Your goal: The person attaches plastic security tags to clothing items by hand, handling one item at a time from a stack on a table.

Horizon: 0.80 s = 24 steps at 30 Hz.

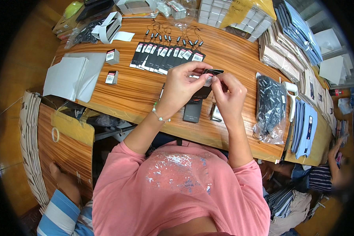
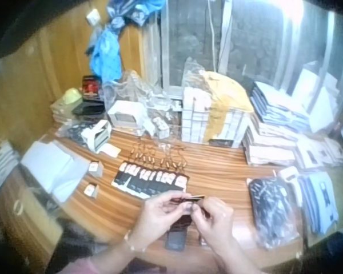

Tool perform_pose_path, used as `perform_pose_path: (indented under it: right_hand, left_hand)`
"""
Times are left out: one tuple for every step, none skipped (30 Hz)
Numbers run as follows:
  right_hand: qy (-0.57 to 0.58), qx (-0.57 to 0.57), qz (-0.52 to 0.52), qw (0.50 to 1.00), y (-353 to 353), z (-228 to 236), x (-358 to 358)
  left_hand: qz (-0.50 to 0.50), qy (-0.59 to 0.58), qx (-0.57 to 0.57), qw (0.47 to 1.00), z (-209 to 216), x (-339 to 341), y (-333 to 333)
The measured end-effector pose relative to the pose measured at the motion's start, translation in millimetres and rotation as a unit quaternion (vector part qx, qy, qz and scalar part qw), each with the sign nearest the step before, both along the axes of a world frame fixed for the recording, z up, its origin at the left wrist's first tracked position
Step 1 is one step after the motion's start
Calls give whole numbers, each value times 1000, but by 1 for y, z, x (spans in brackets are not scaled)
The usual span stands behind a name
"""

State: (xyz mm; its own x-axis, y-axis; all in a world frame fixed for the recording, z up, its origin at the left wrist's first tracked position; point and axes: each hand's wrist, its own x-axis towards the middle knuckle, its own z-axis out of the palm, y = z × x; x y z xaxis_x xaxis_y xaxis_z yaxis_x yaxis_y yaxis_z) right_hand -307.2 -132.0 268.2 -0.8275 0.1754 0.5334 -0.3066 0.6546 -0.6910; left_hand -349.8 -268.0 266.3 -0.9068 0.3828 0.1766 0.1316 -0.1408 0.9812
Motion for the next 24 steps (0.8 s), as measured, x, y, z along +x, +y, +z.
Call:
perform_pose_path:
  right_hand:
    - [0,-3,-5,1000,-1,1,1]
    - [6,-6,-6,1000,-2,2,2]
    - [12,-8,-8,1000,-3,3,3]
    - [19,-11,-9,1000,-3,3,4]
    - [20,-3,-10,1000,-3,5,5]
    - [22,5,-11,1000,-3,6,6]
    - [23,12,-12,1000,-4,7,7]
    - [24,15,-12,1000,-4,8,8]
    - [25,19,-12,999,-4,8,9]
    - [25,22,-12,999,-4,9,10]
    - [34,23,-9,999,-4,8,11]
    - [44,24,-6,999,-4,8,11]
    - [53,26,-2,998,-4,7,11]
    - [64,29,1,997,-4,6,11]
    - [76,33,6,997,-4,5,10]
    - [88,36,10,995,-5,4,10]
    - [71,16,10,997,-5,3,11]
    - [53,-3,10,999,-6,2,11]
    - [36,-23,10,999,-6,0,12]
    - [-2,-106,21,994,-7,-2,13]
    - [-40,-188,31,981,-8,-5,14]
    - [-77,-269,41,959,-9,-7,16]
    - [-89,-324,58,940,-10,-8,16]
    - [-100,-379,75,917,-11,-8,15]
  left_hand:
    - [0,4,-2,1000,1,2,0]
    - [0,9,-4,1000,2,3,0]
    - [2,10,0,1000,4,5,0]
    - [3,11,3,1000,7,7,0]
    - [6,11,6,1000,9,9,0]
    - [6,11,7,1000,9,11,0]
    - [7,12,8,1000,9,12,-1]
    - [7,13,8,1000,10,13,-1]
    - [5,14,8,1000,10,14,-2]
    - [3,14,8,1000,10,15,-2]
    - [-1,16,8,1000,11,16,-3]
    - [-3,14,6,1000,12,16,-3]
    - [-6,11,4,1000,13,16,-4]
    - [-8,8,3,1000,13,17,-5]
    - [-6,17,-7,1000,14,18,-6]
    - [-4,26,-16,1000,15,18,-7]
    - [-1,33,-25,999,15,18,-7]
    - [2,35,-25,999,15,19,-7]
    - [5,37,-25,999,15,20,-7]
    - [8,40,-24,999,16,20,-6]
    - [15,48,-28,998,16,21,-6]
    - [21,57,-31,998,16,22,-5]
    - [28,66,-36,997,17,22,-5]
    - [28,67,-36,997,18,23,-4]
